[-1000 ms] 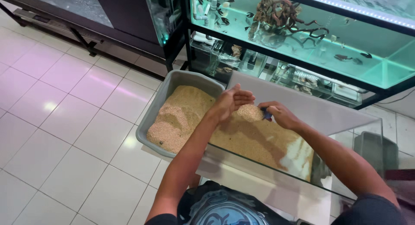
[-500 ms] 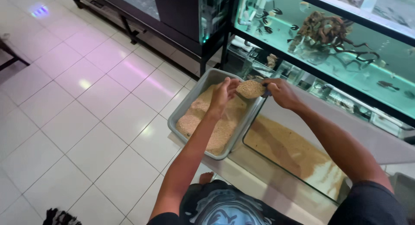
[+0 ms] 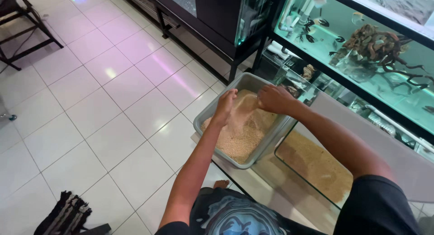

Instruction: The person scoops sand from a gray tub using a small plastic scoop and pours it into a glass aquarium. They then spread the sand evenly across the bottom of the aquarium using their hand.

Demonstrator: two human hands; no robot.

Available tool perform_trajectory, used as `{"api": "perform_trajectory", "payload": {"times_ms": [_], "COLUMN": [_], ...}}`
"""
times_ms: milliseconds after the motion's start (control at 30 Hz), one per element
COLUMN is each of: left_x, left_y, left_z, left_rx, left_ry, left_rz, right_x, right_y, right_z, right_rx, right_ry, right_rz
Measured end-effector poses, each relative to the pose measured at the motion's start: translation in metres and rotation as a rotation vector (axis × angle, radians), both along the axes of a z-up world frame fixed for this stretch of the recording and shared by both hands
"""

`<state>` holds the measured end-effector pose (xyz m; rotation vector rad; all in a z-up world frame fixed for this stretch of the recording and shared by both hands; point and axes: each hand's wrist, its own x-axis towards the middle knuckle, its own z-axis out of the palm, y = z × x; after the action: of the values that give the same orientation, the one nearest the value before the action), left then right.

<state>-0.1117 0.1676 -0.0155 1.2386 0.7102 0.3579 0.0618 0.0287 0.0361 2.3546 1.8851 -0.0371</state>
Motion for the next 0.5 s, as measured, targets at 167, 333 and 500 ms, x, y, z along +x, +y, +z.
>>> {"api": "perform_trajectory", "payload": {"times_ms": [167, 333, 500], "left_x": [0.017, -0.006, 0.006], "left_y": [0.026, 0.008, 0.002], "left_z": [-0.050, 0.000, -0.002], "left_rx": [-0.064, -0.045, -0.039], "left_ry": [0.044, 0.035, -0.005], "left_rz": [0.048, 0.050, 0.070], "right_x": [0.002, -0.008, -0.019], "right_y": [0.010, 0.013, 0.001], "right_z": [-0.030, -0.023, 0.002], "right_rx": [0.220, 0.241, 0.228], "right_ry": [-0.248, -0.237, -0.229], "right_rz": [0.328, 0.392, 0.415]}}
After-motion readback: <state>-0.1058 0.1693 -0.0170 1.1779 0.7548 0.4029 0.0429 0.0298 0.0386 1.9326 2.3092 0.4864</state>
